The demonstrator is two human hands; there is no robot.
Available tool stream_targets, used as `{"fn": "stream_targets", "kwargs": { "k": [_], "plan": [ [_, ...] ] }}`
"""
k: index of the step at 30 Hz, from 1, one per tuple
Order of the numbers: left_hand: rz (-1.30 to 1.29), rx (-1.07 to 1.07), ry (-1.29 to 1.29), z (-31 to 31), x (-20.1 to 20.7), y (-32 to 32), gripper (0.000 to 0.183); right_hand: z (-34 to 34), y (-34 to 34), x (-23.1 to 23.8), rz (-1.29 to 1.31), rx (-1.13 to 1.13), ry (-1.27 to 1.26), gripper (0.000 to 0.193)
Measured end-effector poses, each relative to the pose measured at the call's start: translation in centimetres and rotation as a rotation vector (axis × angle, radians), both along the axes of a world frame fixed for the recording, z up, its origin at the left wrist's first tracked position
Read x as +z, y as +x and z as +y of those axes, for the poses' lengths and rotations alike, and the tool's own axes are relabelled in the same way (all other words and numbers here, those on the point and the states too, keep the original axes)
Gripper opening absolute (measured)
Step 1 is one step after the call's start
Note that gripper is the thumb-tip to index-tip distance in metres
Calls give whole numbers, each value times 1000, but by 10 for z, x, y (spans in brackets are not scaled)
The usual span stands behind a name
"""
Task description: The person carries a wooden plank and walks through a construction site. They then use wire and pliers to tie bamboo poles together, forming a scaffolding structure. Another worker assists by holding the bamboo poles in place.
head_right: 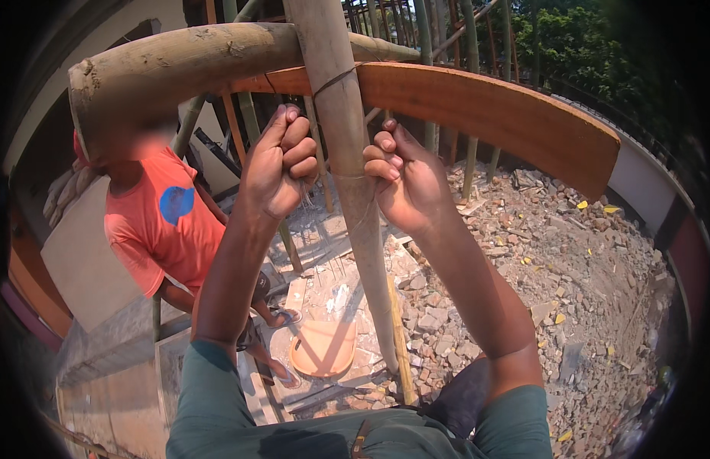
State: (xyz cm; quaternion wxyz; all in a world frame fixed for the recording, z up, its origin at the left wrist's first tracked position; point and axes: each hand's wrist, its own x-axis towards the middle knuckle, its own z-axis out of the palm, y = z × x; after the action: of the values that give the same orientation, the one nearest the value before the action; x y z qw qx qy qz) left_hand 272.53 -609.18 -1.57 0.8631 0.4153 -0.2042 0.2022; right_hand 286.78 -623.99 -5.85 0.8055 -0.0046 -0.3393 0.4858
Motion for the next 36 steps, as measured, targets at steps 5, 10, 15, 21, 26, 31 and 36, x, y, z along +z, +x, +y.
{"fn": "stream_targets", "kwargs": {
  "k": [5,10,15,21,26,31,36],
  "plan": [
    [62,10,67,-3,6,-12,27,10,-24,12,-278,-509,-308,21],
    [181,129,345,4,31,-40,28,-6,64,4,-697,-676,-387,21],
    [283,203,351,14,14,-53,28,-31,88,64,-470,-867,-140,28],
    [234,214,322,9,9,-46,29,-122,108,156,-1139,-833,-255,36],
    [263,434,295,14,11,-25,28,-183,68,209,-1712,-1088,-494,36],
    [234,357,325,23,10,-2,28,-194,-36,193,-2189,-1989,-310,30],
    [266,411,291,40,6,-23,25,-93,-91,40,-1731,-1977,-601,36]
  ]
}}
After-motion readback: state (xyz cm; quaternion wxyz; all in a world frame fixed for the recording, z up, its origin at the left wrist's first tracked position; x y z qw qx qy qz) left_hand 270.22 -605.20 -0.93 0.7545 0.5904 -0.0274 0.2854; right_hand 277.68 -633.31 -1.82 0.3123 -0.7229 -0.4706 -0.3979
